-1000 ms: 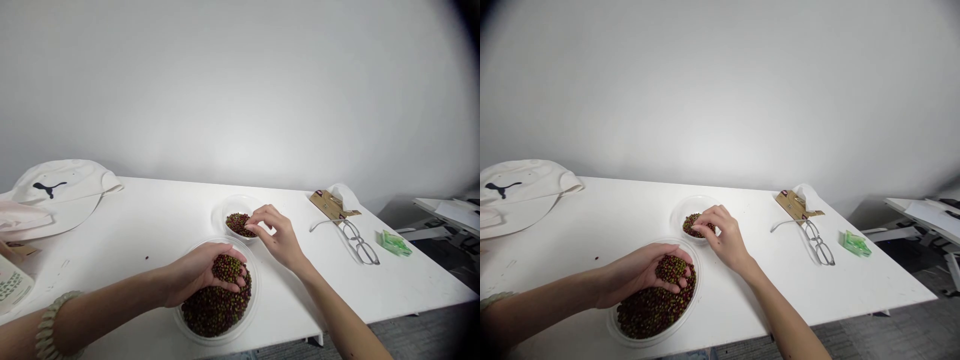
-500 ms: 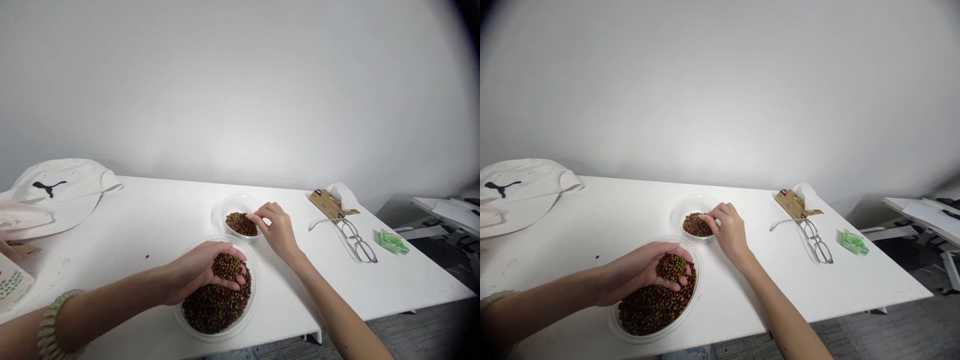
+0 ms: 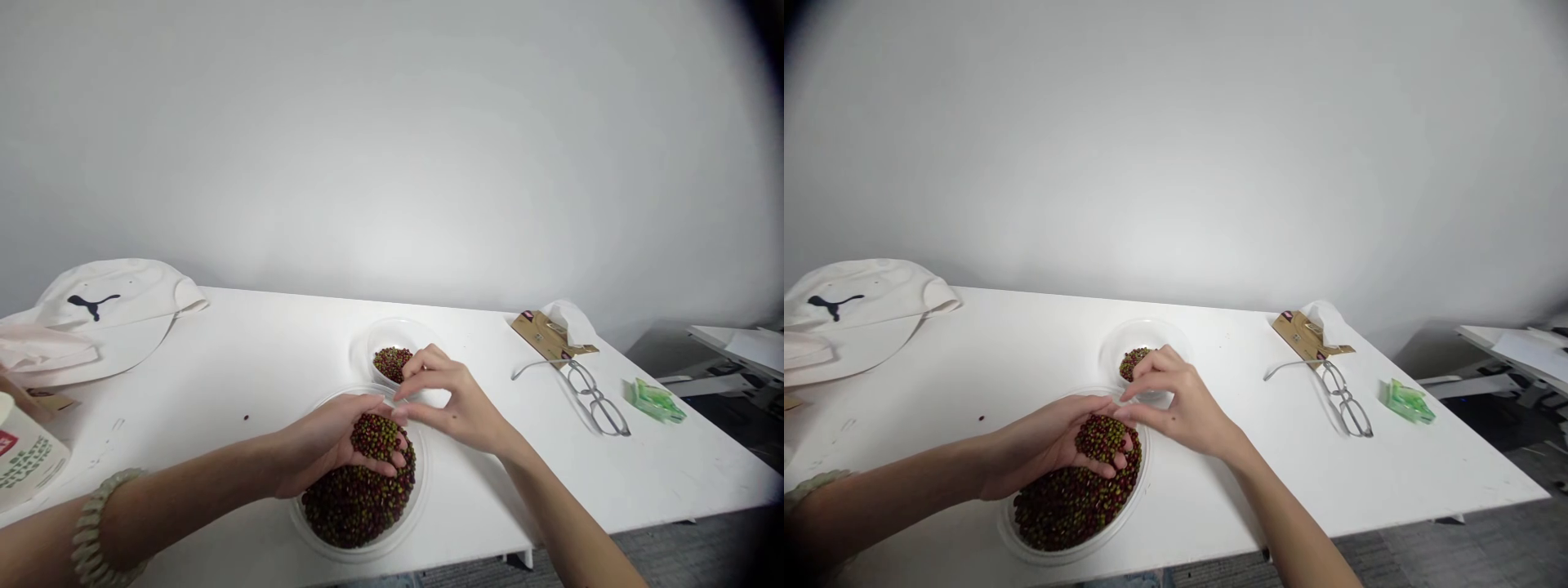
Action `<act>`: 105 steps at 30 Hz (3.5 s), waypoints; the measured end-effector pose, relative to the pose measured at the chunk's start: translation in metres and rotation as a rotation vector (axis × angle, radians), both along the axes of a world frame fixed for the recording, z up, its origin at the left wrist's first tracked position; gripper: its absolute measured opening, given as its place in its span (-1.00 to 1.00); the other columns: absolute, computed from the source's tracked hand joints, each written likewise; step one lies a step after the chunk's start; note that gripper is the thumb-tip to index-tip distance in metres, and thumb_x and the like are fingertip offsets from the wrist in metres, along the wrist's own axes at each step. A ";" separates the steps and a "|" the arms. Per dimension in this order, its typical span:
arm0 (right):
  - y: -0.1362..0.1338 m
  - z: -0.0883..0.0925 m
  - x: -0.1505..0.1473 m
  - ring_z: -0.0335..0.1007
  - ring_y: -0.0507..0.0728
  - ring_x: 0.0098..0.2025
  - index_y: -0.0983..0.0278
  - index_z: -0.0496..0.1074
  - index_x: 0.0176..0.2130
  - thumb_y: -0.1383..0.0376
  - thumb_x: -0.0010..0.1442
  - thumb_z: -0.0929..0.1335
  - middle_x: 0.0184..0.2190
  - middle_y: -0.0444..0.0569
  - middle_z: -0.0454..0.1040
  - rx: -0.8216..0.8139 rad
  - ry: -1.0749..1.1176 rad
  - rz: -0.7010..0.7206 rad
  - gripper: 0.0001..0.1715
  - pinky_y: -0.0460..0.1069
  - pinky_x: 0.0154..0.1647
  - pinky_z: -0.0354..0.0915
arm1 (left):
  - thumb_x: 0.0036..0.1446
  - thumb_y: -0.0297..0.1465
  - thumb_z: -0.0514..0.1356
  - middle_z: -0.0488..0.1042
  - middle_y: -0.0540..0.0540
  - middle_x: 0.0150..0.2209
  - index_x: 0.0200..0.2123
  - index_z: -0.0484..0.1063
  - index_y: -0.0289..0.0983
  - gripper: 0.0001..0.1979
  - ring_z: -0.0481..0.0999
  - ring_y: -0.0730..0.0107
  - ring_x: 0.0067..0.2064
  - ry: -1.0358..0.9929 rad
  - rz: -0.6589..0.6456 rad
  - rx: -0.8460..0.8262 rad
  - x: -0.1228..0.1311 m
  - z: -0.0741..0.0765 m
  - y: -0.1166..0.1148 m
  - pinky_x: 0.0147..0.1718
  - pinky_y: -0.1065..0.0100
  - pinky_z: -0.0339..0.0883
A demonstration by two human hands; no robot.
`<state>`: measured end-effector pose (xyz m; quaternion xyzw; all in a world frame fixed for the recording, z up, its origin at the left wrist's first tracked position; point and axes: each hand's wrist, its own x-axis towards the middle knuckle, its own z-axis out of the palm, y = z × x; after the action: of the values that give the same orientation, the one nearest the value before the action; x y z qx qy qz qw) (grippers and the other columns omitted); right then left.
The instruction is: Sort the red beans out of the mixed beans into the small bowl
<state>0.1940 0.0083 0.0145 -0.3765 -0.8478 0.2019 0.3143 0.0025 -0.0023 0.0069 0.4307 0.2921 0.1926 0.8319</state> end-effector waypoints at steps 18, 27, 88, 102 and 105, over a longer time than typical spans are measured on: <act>-0.007 -0.001 -0.003 0.10 0.10 -0.15 0.25 0.42 -0.37 0.35 0.10 0.33 -0.26 -0.07 0.26 -0.063 -0.191 0.185 -0.96 0.00 -0.13 0.14 | 0.12 -0.31 -0.11 0.40 -0.10 -0.34 -0.37 0.38 -0.34 -0.68 0.36 0.38 -0.22 0.028 -0.035 0.015 0.002 0.003 0.000 -0.14 0.25 0.24; -0.004 0.003 -0.001 0.19 0.07 -0.17 0.26 0.32 -0.31 0.36 0.18 0.26 -0.29 -0.07 0.32 -0.075 -0.036 0.155 -0.95 0.00 -0.15 0.18 | 0.08 -0.28 -0.04 0.41 -0.09 -0.36 -0.34 0.37 -0.30 -0.73 0.38 0.32 -0.22 0.030 -0.016 -0.003 0.001 0.002 0.001 -0.14 0.23 0.25; -0.005 -0.001 -0.004 0.09 0.11 -0.07 0.25 0.41 -0.40 0.35 0.07 0.36 -0.20 -0.08 0.24 -0.066 -0.161 0.191 -1.00 0.03 -0.04 0.11 | 0.11 -0.24 -0.08 0.40 -0.10 -0.36 -0.37 0.38 -0.32 -0.66 0.37 0.35 -0.23 0.027 -0.031 0.026 0.004 0.003 0.000 -0.18 0.28 0.25; 0.013 -0.012 0.007 0.26 0.09 -0.25 0.24 0.36 -0.34 0.39 0.15 0.27 -0.38 -0.08 0.39 0.160 0.087 -0.180 -0.92 -0.02 -0.28 0.24 | 0.04 -0.27 0.03 0.42 -0.11 -0.33 -0.31 0.38 -0.29 -0.75 0.38 0.29 -0.21 0.020 -0.012 -0.014 0.000 0.001 0.001 -0.16 0.26 0.25; 0.021 -0.020 0.011 0.27 0.11 -0.28 0.22 0.37 -0.33 0.40 0.13 0.28 -0.41 -0.09 0.41 0.240 -0.007 -0.301 -0.90 0.00 -0.30 0.24 | 0.03 -0.28 0.04 0.42 -0.11 -0.33 -0.31 0.38 -0.29 -0.76 0.38 0.28 -0.20 0.006 -0.014 -0.015 -0.001 -0.001 0.001 -0.15 0.25 0.25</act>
<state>0.2047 0.0294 -0.0051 -0.4596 -0.8009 0.0485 0.3808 0.0019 -0.0012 0.0059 0.4272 0.2930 0.1831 0.8356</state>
